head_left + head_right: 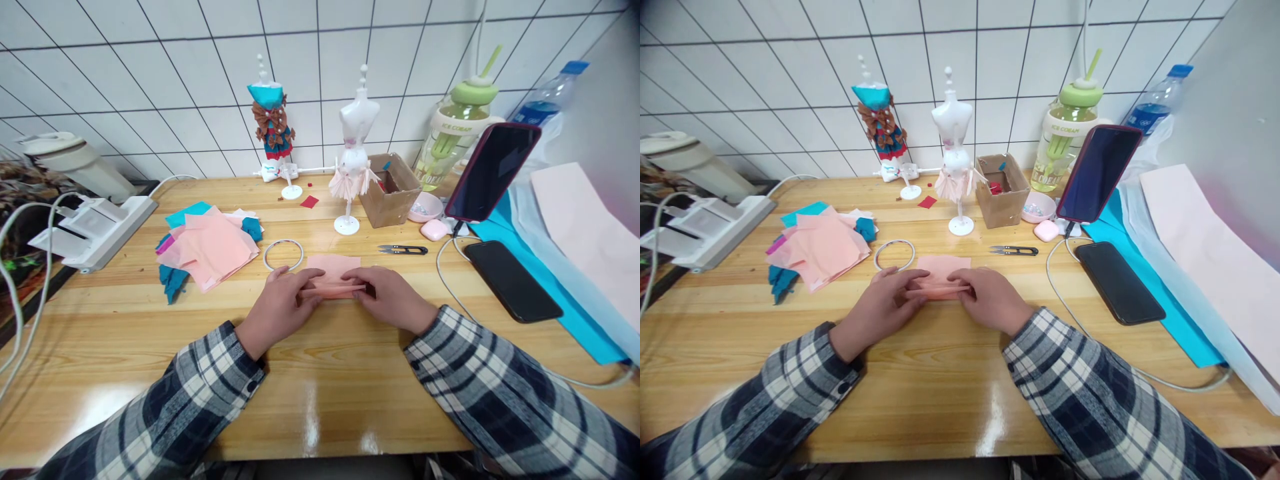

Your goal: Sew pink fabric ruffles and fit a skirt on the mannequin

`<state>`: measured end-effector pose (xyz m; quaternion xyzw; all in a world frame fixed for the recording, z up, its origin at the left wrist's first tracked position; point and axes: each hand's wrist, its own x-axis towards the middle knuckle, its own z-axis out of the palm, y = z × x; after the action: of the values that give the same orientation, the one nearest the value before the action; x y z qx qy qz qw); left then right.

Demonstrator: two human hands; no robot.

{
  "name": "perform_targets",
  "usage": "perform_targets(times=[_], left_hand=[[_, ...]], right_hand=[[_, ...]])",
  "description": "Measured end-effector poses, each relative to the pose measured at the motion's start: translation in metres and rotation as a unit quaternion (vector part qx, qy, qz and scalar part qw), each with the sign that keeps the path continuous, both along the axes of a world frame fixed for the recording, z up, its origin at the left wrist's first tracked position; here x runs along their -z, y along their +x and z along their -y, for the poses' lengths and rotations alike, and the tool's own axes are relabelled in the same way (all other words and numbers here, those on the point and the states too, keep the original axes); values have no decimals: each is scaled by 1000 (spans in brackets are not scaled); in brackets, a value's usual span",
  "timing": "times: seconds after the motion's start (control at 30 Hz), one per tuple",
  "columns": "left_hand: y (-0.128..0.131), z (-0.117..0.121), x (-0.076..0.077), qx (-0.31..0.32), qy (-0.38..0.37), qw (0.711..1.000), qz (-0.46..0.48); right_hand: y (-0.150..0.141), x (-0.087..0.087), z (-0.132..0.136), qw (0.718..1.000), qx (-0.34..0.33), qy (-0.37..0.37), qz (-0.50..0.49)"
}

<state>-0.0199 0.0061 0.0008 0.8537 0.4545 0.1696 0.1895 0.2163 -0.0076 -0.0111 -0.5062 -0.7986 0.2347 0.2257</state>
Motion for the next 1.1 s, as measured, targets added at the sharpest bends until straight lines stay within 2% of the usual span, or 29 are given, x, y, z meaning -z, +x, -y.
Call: perform_targets(times=[0.1,0.23,0.37,0.43,0.53,0.6,0.67,0.73,0.83,0.97,1.1], left_hand=[[2,-1,1,-18,-2,1000,17],[5,-4,3,-14,-19,999,45],[6,-8,7,-42,-29,998,41],[5,-8,6,-61,-3,998,21],[4,-3,-2,-93,107,990,-9],[5,3,-8,-47,167,984,-36],[7,9,-12,53,171,981,-70],[10,12,-12,109,158,976,-99],[13,9,-8,109,130,979,-114],[12,3,-6,111,101,982,-110],[12,0,-6,114,97,982,-113]], right_hand=[[-3,-2,1,999,35,-19,-9],[-8,-3,1,998,59,-25,8],[-9,0,-1,997,70,-38,17],[-9,1,-1,997,69,-38,18],[-9,1,-1,997,67,-33,17],[-9,1,-1,997,65,-30,16],[-9,1,-1,997,64,-28,16],[-9,1,-1,998,62,-26,20],[-10,1,1,997,57,-11,48],[-9,-3,3,991,54,55,107],[-1,-11,3,990,32,100,99]])
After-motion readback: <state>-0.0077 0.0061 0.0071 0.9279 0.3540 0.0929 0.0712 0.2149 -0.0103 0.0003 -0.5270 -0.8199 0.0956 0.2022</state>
